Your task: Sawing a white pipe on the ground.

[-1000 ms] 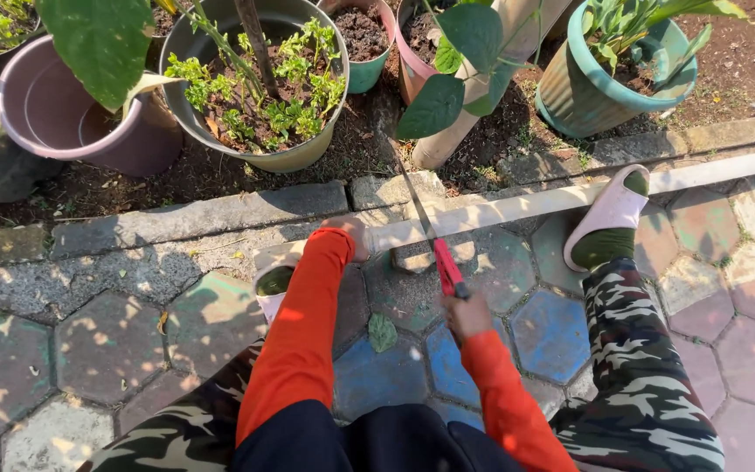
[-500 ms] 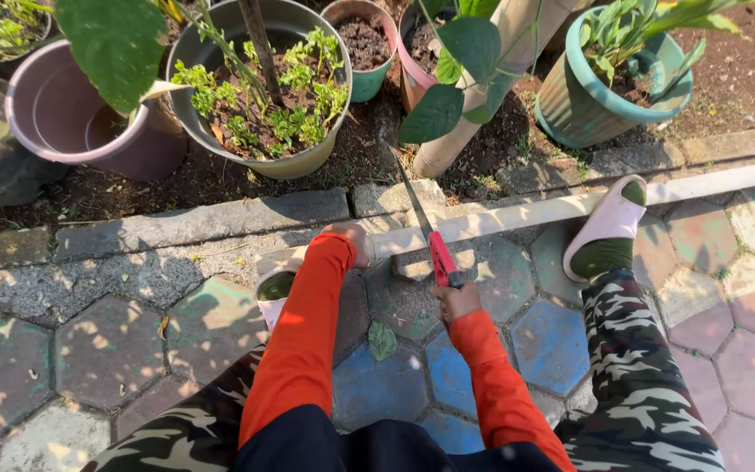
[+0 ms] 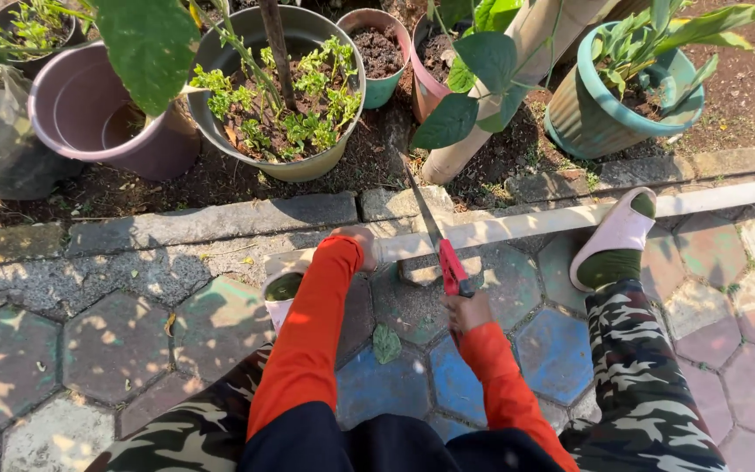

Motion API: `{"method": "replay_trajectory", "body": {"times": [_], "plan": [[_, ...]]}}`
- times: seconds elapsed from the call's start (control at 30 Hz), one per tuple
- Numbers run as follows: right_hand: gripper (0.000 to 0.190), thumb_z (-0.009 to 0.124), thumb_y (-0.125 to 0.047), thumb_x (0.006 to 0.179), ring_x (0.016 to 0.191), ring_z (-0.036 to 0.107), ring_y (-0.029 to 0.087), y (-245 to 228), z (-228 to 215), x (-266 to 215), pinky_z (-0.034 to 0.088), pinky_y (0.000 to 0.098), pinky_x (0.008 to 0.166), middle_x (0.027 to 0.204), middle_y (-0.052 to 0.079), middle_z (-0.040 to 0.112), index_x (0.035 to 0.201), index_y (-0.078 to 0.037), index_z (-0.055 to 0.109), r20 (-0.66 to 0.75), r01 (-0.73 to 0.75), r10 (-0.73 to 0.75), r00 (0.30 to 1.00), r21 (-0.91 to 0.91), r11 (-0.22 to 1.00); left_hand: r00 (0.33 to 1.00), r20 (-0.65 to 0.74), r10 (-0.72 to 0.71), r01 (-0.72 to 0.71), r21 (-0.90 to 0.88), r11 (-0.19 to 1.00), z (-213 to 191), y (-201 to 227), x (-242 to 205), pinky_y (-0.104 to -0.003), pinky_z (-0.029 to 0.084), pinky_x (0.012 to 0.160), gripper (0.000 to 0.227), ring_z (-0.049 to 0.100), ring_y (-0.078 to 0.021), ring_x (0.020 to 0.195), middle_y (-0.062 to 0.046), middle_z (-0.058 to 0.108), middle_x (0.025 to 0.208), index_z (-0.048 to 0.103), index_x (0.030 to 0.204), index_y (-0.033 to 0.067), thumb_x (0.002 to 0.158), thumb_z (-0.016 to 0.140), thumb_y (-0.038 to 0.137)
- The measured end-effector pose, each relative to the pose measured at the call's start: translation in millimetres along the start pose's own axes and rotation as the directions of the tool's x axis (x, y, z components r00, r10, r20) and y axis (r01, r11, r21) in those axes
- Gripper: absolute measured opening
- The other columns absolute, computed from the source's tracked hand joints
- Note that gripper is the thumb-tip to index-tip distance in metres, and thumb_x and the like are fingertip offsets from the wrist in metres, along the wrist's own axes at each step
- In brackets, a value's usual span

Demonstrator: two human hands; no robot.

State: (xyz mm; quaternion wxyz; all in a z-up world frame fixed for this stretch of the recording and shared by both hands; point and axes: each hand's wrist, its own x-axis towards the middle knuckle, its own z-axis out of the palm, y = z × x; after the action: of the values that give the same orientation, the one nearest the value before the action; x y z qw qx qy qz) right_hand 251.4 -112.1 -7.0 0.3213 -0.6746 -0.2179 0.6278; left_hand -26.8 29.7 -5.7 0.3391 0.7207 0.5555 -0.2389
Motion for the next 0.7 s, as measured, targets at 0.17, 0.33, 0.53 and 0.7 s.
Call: {"method": "replay_trajectory", "body": {"times": [0.17,0.33,0.53,0.7], "plan": [[0.029,0.075,-0.001,0.077,0.035,0.033,0.013,29.8,-33.5,-77.1,0.024,0.0347,0.036,0.047,-0.001,0.038,0.063,-0.005,0.050,-0.066,-0.033,0.033,0.997,0.001,0.999,0.999,-0.026,-0.029,0.028,-0.046,0.999,-3.8,3.3,-10.2,-0.042,0.060,0.084,0.035,0.075,-0.0327,0.094,-0.021,0.076,0.103,0.076,0.102,0.0007,0.076,0.071,0.024],[0.027,0.073,-0.003,0.079,0.036,0.036,0.012,13.7,-4.0,-18.5,0.027,0.0340,0.037,0.049,-0.002,0.041,0.067,-0.009,0.050,-0.039,0.040,-0.040,0.998,0.012,0.999,0.994,-0.111,0.013,-0.012,0.011,1.000,9.3,1.8,9.6,-0.044,0.061,0.082,0.031,0.075,-0.0319,0.093,-0.021,0.076,0.102,0.079,0.097,0.0021,0.076,0.069,0.023],[0.020,0.074,-0.003,0.079,0.034,0.035,0.015,20.9,-24.2,-73.4,0.033,0.0357,0.039,0.046,0.002,0.040,0.066,-0.003,0.058,-0.086,-0.047,0.040,0.996,-0.079,0.996,0.998,-0.062,-0.011,0.010,-0.023,1.000,-8.1,-0.5,-13.8,-0.044,0.061,0.083,0.034,0.075,-0.0323,0.093,-0.021,0.075,0.104,0.075,0.100,0.0006,0.075,0.071,0.023],[0.024,0.073,-0.004,0.079,0.038,0.036,0.013,4.5,0.0,-72.6,0.027,0.0337,0.039,0.049,-0.002,0.041,0.068,-0.008,0.052,-0.101,0.001,-0.009,0.995,-0.082,0.997,0.997,-0.070,-0.036,0.029,-0.095,0.995,-1.0,5.0,-15.9,-0.044,0.060,0.084,0.032,0.073,-0.0336,0.092,-0.022,0.075,0.104,0.076,0.100,0.0019,0.077,0.069,0.023]]}}
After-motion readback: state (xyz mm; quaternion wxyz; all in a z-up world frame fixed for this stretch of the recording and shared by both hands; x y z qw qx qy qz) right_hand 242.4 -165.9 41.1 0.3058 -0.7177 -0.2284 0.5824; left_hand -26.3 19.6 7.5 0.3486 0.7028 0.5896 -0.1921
